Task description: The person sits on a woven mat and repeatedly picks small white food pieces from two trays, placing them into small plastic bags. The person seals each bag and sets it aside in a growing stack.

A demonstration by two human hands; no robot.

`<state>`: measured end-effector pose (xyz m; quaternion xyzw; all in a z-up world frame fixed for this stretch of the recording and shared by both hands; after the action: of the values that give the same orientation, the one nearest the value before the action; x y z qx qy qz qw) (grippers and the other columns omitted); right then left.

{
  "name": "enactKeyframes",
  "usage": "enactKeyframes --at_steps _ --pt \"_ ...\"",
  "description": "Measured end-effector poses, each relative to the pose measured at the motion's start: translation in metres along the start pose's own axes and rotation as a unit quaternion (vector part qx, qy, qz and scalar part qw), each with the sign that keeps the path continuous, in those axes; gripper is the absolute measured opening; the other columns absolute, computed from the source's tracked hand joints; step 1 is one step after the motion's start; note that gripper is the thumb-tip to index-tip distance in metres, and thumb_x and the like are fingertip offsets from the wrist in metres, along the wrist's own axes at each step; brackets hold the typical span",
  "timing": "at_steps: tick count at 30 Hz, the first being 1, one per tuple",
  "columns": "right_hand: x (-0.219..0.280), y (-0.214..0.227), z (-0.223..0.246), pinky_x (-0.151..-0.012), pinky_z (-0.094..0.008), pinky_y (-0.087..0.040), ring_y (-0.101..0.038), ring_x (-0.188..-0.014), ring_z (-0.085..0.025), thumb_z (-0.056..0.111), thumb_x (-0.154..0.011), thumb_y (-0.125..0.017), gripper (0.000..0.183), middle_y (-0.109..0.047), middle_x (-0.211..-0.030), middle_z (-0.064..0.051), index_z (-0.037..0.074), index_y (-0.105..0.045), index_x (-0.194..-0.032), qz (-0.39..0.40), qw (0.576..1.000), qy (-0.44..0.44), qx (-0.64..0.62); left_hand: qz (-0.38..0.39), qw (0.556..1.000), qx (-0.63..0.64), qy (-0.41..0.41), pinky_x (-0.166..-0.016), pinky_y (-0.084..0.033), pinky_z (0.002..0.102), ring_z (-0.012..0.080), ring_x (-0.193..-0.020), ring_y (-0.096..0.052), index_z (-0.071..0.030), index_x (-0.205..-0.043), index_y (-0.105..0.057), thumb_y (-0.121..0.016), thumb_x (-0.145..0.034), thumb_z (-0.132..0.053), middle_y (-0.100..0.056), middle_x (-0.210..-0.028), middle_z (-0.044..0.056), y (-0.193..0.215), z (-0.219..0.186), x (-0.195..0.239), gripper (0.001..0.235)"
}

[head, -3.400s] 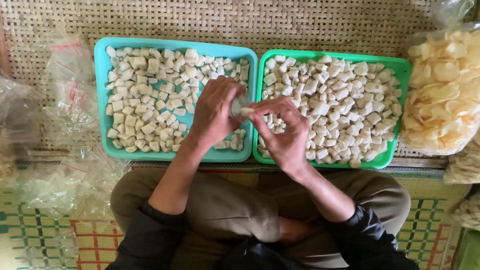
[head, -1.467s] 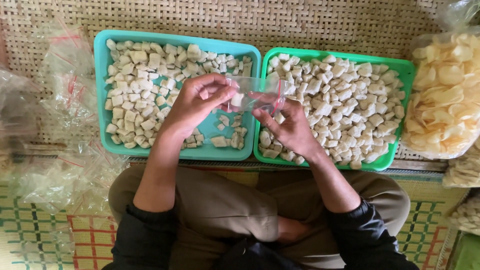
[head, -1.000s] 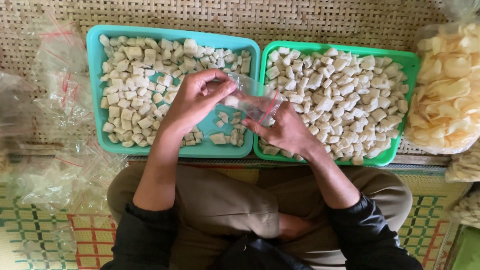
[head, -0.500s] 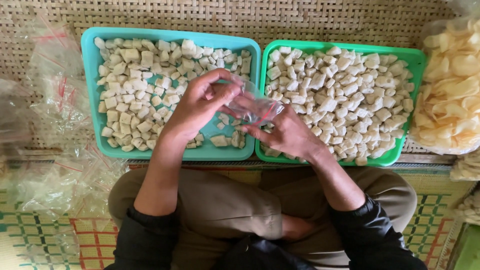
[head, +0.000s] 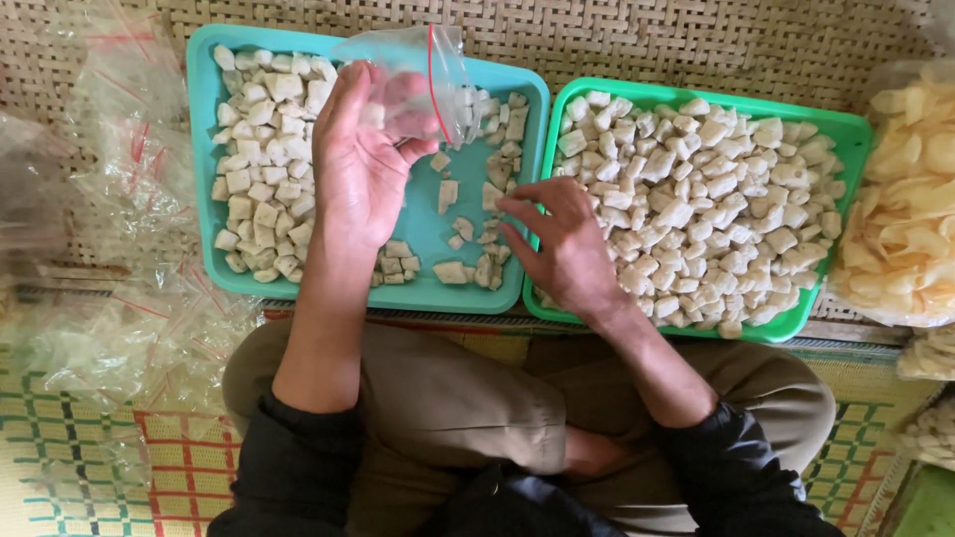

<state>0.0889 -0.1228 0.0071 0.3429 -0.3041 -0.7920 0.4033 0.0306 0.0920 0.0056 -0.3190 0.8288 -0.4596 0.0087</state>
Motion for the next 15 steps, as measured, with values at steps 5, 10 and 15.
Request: enactKeyframes --at_steps 5,10,15 --pt "0.009 -0.025 0.019 -0.081 -0.046 -0.046 -0.057 -0.108 -0.031 0.011 -0.095 -0.075 0.022 -0.066 -0.116 -0.01 0.009 -0.067 -0.115 0.085 0.991 0.041 0.098 0.027 1.0 0.009 0.005 -0.064 -0.062 0.038 0.0278 -0.075 -0.074 -0.008 -0.104 -0.066 -0.066 -0.102 -0.022 -0.076 -0.107 0.017 -0.003 0.0 0.0 0.014" --pt "0.008 -0.025 0.015 -0.08 -0.05 -0.046 -0.056 -0.113 -0.036 0.003 -0.092 -0.074 0.028 -0.065 -0.121 -0.015 0.007 -0.065 -0.119 0.081 0.983 0.028 0.164 0.041 0.999 0.016 0.001 -0.065 -0.063 0.039 0.028 -0.077 -0.075 -0.007 -0.107 -0.067 -0.067 -0.103 -0.022 -0.076 -0.108 0.018 -0.002 -0.001 0.0 0.016" --pt "0.003 -0.022 0.017 -0.076 -0.048 -0.045 -0.055 -0.11 -0.033 0.01 -0.097 -0.073 0.022 -0.063 -0.123 -0.011 0.009 -0.068 -0.119 0.055 0.982 0.004 0.182 0.051 0.999 -0.004 0.005 -0.062 -0.063 0.037 0.0302 -0.077 -0.075 -0.006 -0.106 -0.066 -0.07 -0.1 -0.023 -0.076 -0.108 0.018 -0.009 -0.003 0.003 0.019"
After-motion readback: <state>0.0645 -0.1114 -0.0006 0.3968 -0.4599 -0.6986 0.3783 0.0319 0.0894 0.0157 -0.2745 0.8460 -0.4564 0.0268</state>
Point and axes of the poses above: each hand's wrist, its own x-axis away from the middle knuckle, its own y-axis out of the back of the hand, z = x × y, the point moved 5 cm from there along -x, towards the middle knuckle
